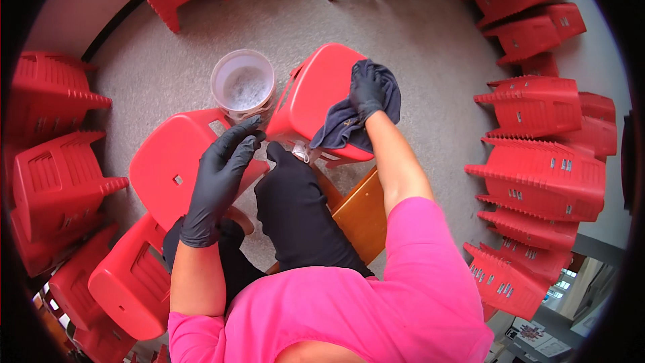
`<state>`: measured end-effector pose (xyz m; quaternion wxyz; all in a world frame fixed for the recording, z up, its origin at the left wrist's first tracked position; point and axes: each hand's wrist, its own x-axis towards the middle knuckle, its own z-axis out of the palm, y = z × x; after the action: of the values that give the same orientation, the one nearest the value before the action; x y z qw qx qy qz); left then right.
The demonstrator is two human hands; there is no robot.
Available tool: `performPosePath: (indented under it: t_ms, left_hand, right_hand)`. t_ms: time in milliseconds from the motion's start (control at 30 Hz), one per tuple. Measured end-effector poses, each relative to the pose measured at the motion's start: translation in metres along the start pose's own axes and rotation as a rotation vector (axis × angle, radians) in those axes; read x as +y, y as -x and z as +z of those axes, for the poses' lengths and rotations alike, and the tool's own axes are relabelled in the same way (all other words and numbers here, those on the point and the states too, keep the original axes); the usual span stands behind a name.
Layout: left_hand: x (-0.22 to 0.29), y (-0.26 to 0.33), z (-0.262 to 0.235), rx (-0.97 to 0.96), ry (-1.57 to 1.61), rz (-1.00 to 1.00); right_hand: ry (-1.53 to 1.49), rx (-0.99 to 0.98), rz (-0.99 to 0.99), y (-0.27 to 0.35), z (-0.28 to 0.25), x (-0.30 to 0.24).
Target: Wiping down red plastic stools with a damp cloth and a bucket of water.
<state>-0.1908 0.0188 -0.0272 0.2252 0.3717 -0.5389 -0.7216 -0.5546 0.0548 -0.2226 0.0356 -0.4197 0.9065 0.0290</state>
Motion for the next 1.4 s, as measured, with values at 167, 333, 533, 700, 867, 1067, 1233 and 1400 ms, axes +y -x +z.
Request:
performPosePath:
  t_ms: [167,333,533,700,867,1067,1233,1400]
  left_hand:
    - [0.002,0.000,0.001,0.015,-0.012,0.003]
    - [0.009,0.003,0.006,-0.038,-0.054,-0.039]
    - [0.006,0.001,0.006,-0.011,0.007,-0.028]
    - [0.006,0.007,0.002,-0.001,-0.011,-0.013]
    - [0.005,0.007,0.012,-0.010,-0.015,0.030]
    - [0.006,0.005,0.013,-0.034,-0.022,-0.007]
    - [0.010,0.000,0.015,-0.055,-0.083,-0.034]
    - [0.000,0.004,0.008,0.010,-0.006,0.026]
  right_hand:
    - [0.003,0.016,-0.079,0.017,-0.010,-0.008]
    - [0.032,0.109,-0.006,-0.024,-0.011,-0.007]
    - [-0.014,0.094,0.000,-0.032,0.004,-0.001]
    - [0.028,-0.104,-0.231,0.049,-0.016,-0.034]
    - [-0.033,-0.093,-0.358,0.089,-0.005,-0.038]
    - [-0.028,-0.089,-0.263,0.043,-0.030,-0.070]
    - [-0.031,0.013,-0.200,0.014,-0.013,-0.074]
    - [-0.021,-0.036,-0.328,0.062,-0.007,-0.080]
